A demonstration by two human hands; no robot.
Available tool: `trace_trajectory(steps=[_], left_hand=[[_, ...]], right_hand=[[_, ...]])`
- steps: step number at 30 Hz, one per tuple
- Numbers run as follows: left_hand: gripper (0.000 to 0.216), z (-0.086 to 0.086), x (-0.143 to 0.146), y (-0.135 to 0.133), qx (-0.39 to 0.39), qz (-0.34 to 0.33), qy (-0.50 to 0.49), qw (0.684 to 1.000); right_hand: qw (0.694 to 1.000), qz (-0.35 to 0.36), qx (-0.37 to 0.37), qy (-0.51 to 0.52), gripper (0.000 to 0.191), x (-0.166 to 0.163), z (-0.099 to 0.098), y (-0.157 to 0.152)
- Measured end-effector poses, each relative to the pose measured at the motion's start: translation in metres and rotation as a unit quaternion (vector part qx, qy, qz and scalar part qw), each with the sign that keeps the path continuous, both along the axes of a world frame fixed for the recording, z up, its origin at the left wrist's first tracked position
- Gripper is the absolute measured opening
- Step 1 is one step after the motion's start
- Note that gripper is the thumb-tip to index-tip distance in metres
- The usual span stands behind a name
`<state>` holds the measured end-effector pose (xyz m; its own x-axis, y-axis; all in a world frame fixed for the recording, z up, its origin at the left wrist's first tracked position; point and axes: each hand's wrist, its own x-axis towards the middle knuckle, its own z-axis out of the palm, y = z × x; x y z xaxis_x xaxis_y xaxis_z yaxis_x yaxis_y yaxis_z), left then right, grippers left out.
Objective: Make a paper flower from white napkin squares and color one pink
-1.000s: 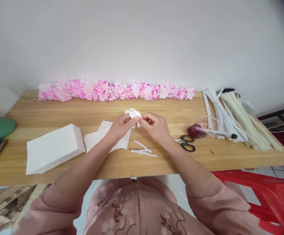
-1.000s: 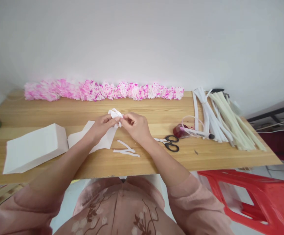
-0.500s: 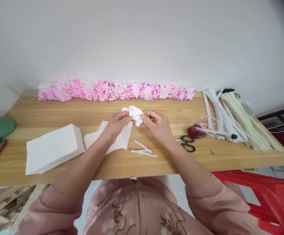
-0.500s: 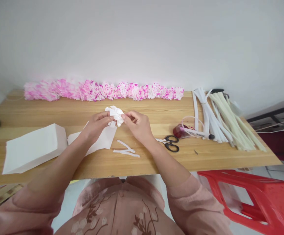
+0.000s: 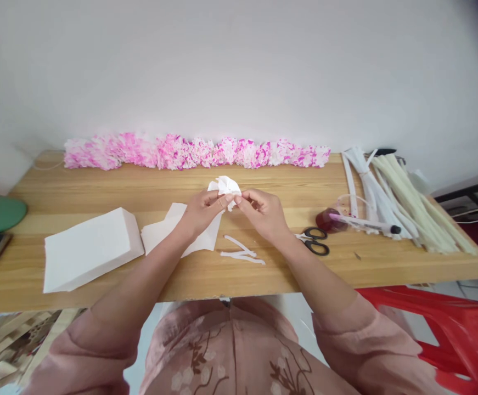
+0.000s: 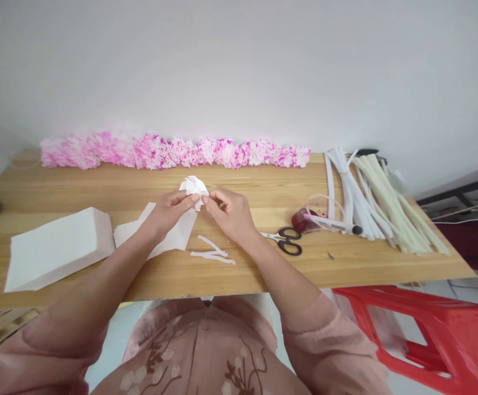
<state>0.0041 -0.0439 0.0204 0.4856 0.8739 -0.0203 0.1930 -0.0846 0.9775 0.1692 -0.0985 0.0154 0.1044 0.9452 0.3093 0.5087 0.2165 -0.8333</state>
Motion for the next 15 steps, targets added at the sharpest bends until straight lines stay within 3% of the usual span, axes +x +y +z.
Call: trace_trajectory(steps=[7, 9, 12, 15], left_hand=[[0.023, -0.006, -0.002, 0.006, 0.011, 0.058, -0.039, 0.997], [0.021, -0.006, -0.003, 0.006, 0.067, 0.097, -0.042, 0.992], [0.023, -0.002, -0.005, 0.002, 0.224, 0.179, -0.008, 0.958], [0.035, 0.002, -0.004, -0.005, 0.274, 0.143, 0.039, 0.950]], right_hand=[[0.999, -0.039, 0.025, -0.021, 0.028, 0.001, -0.001, 0.001], [0.998, -0.048, 0.032, -0.030, 0.027, 0.002, -0.001, 0.002], [0.996, -0.065, 0.043, -0.046, 0.028, 0.002, -0.002, 0.002], [0.995, -0.072, 0.052, -0.054, 0.028, 0.001, -0.004, 0.002]])
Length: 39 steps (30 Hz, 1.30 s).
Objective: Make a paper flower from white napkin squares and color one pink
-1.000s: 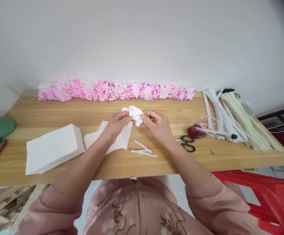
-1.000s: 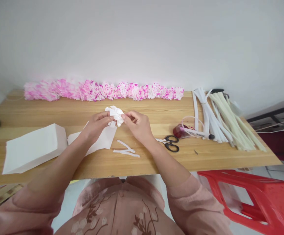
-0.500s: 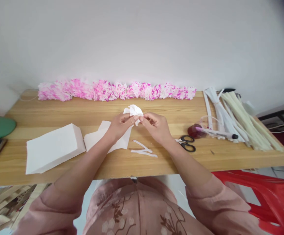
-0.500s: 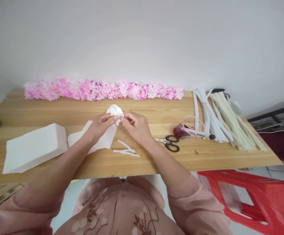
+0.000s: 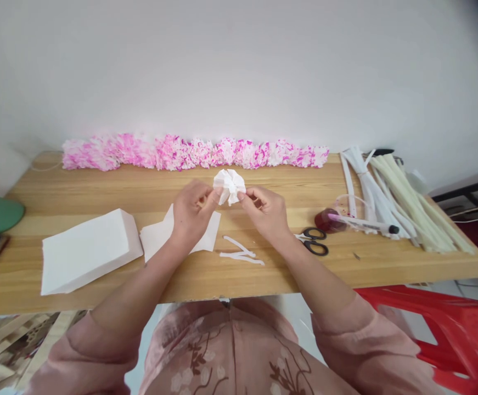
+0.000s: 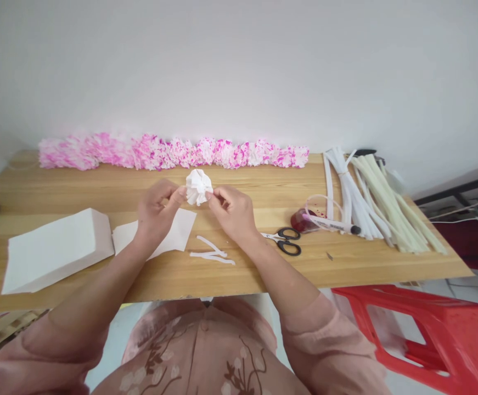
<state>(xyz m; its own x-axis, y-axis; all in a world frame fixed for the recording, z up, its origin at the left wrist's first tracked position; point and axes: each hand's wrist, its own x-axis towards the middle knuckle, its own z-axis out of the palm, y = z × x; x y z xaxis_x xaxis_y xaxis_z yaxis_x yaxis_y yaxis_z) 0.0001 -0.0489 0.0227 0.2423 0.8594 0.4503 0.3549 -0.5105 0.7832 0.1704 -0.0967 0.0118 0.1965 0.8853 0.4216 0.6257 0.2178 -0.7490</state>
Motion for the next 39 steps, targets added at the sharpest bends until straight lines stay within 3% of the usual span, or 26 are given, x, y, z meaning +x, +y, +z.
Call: trace_trajectory(steps=[3, 16, 24, 27, 33, 35, 39], left_hand=[[0.035, 0.0006, 0.0034, -0.0049, -0.036, -0.053, 0.041, 0.997], [0.023, 0.0020, 0.0042, -0.0053, -0.078, -0.052, 0.112, 0.989], [0.024, 0.0067, 0.0022, -0.0017, -0.148, -0.048, 0.047, 0.987], [0.029, 0.0044, 0.0036, -0.0047, -0.117, -0.050, 0.067, 0.990], [0.026, -0.0010, 0.0053, -0.0091, 0.048, -0.031, 0.175, 0.983], [0.026, 0.0001, 0.0050, -0.0084, 0.022, -0.033, 0.166, 0.985], [0.022, 0.0041, 0.0034, -0.0041, -0.108, -0.037, 0.093, 0.989]], right_hand=[[1.000, 0.009, 0.008, -0.009, 0.027, -0.0017, -0.0025, 0.0000], [0.997, 0.033, 0.030, -0.059, 0.024, -0.0038, -0.0003, -0.0023], [0.997, 0.014, 0.042, -0.070, 0.025, -0.0005, 0.0011, -0.0015], [0.995, 0.025, 0.051, -0.086, 0.024, -0.0025, 0.0015, -0.0022], [0.994, 0.037, 0.031, -0.101, 0.026, -0.0037, 0.0015, -0.0038], [0.994, 0.034, 0.029, -0.101, 0.026, -0.0031, 0.0016, -0.0038], [0.995, 0.025, 0.031, -0.090, 0.025, -0.0006, 0.0023, -0.0027]])
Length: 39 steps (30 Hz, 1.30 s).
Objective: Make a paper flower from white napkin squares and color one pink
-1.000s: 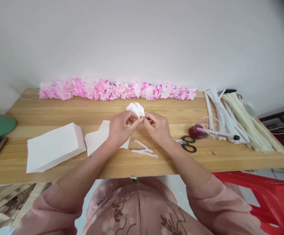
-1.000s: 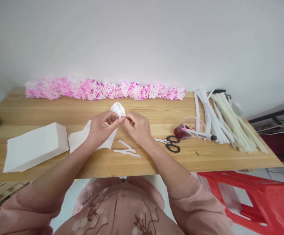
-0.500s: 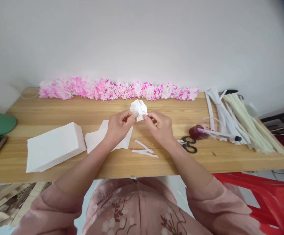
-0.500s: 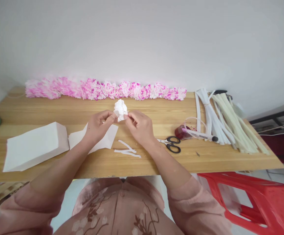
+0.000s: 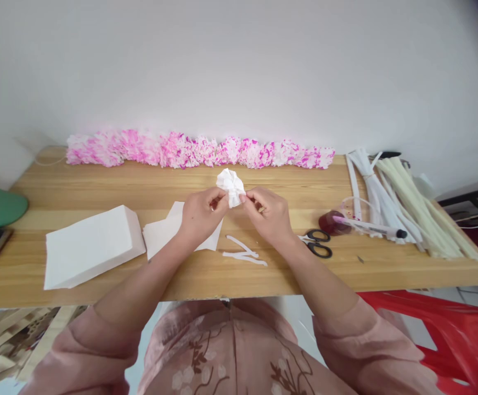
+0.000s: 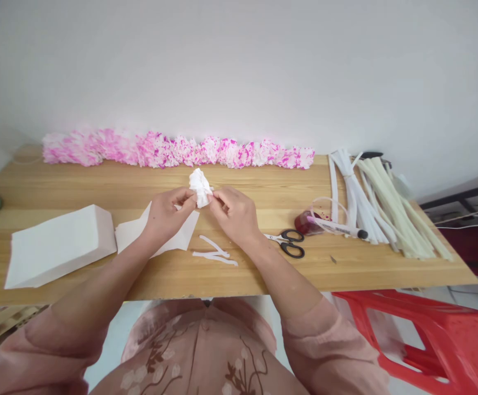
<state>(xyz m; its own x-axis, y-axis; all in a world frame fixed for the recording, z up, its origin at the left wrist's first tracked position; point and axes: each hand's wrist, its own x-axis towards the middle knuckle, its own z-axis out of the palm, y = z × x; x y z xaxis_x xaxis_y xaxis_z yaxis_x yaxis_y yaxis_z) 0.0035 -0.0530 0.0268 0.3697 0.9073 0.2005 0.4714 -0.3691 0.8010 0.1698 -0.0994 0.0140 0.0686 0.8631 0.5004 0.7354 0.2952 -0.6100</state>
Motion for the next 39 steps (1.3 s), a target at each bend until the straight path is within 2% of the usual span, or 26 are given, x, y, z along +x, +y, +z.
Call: trace_trajectory(steps=[3, 6, 12, 15, 18, 21, 24, 28, 34, 39], left_hand=[[0.018, 0.001, -0.001, 0.003, -0.063, 0.011, -0.033, 0.997], [0.021, 0.001, -0.002, 0.004, -0.078, 0.000, -0.057, 0.995], [0.027, 0.000, 0.001, -0.004, 0.028, -0.017, 0.010, 0.999], [0.028, -0.001, 0.002, -0.005, 0.044, -0.019, 0.027, 0.998], [0.025, 0.000, 0.001, -0.002, -0.035, -0.014, -0.024, 0.999], [0.021, 0.001, 0.001, 0.003, -0.151, -0.021, -0.121, 0.981], [0.021, -0.001, 0.001, 0.006, -0.202, -0.025, -0.177, 0.963], [0.021, -0.006, 0.001, 0.006, -0.182, -0.039, -0.175, 0.967], [0.022, -0.009, 0.002, 0.002, -0.122, -0.060, -0.106, 0.985], [0.021, -0.007, 0.002, 0.002, -0.099, -0.031, -0.086, 0.991]], right_hand=[[1.000, -0.010, -0.007, 0.023, 0.026, 0.003, 0.000, 0.001], [0.999, -0.013, -0.009, 0.034, 0.026, 0.003, 0.001, 0.001], [1.000, 0.004, 0.003, -0.003, 0.025, -0.001, 0.000, 0.000], [1.000, 0.005, -0.005, 0.004, 0.025, 0.000, -0.001, 0.000], [0.999, 0.002, -0.010, 0.034, 0.025, 0.002, -0.001, 0.001], [0.996, -0.006, -0.029, 0.079, 0.026, 0.003, 0.000, 0.002], [0.986, -0.001, -0.076, 0.148, 0.027, 0.004, 0.002, 0.002], [0.977, 0.040, -0.132, 0.164, 0.032, 0.003, 0.006, 0.001], [0.992, 0.032, -0.104, 0.062, 0.037, 0.000, 0.003, 0.002], [0.993, 0.020, -0.087, 0.079, 0.037, 0.001, 0.001, 0.003]])
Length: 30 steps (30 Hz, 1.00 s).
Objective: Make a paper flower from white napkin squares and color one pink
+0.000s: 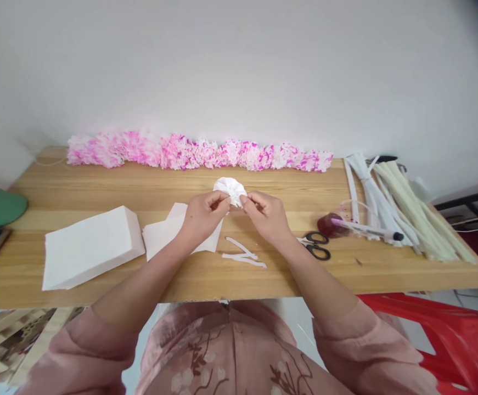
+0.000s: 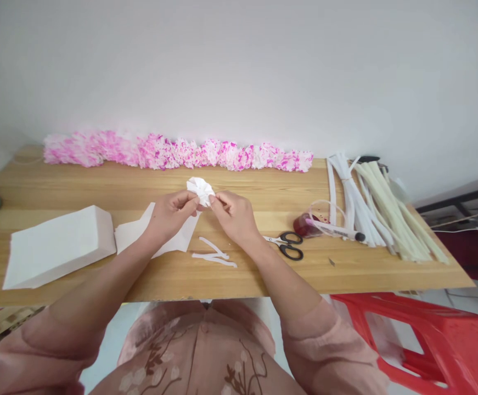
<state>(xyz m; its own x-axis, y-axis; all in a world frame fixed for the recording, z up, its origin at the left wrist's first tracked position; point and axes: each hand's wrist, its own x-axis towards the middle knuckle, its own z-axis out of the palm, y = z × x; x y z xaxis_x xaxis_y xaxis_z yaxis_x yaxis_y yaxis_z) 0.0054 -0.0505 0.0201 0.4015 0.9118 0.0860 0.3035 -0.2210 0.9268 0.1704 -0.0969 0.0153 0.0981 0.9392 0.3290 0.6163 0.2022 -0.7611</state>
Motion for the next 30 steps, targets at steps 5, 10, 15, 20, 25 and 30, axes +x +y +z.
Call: trace_trajectory(steps=[5, 10, 15, 20, 25, 30], left_hand=[[0.027, -0.0010, -0.0004, 0.0022, -0.006, 0.033, 0.003, 0.999], [0.034, 0.0012, -0.0006, -0.0001, 0.001, -0.016, 0.001, 1.000], [0.031, -0.0020, 0.0006, -0.0021, 0.008, -0.008, 0.019, 1.000], [0.027, -0.0046, 0.0002, 0.0020, -0.052, -0.005, -0.056, 0.997], [0.030, -0.0008, -0.0005, 0.0039, -0.094, -0.020, -0.107, 0.990], [0.040, 0.0003, 0.0006, 0.0037, -0.127, -0.034, -0.142, 0.981]], right_hand=[[0.998, -0.013, -0.021, 0.056, 0.035, 0.0005, 0.0005, 0.0001], [0.998, -0.006, -0.022, 0.058, 0.035, -0.0021, -0.0012, -0.0002], [0.999, 0.001, -0.008, 0.042, 0.036, -0.0045, -0.0011, -0.0014], [0.997, -0.016, -0.012, 0.071, 0.035, -0.0020, 0.0008, -0.0012], [0.995, -0.025, -0.016, 0.095, 0.036, -0.0006, 0.0009, -0.0006], [0.999, 0.003, 0.037, 0.018, 0.035, -0.0030, -0.0026, -0.0024]])
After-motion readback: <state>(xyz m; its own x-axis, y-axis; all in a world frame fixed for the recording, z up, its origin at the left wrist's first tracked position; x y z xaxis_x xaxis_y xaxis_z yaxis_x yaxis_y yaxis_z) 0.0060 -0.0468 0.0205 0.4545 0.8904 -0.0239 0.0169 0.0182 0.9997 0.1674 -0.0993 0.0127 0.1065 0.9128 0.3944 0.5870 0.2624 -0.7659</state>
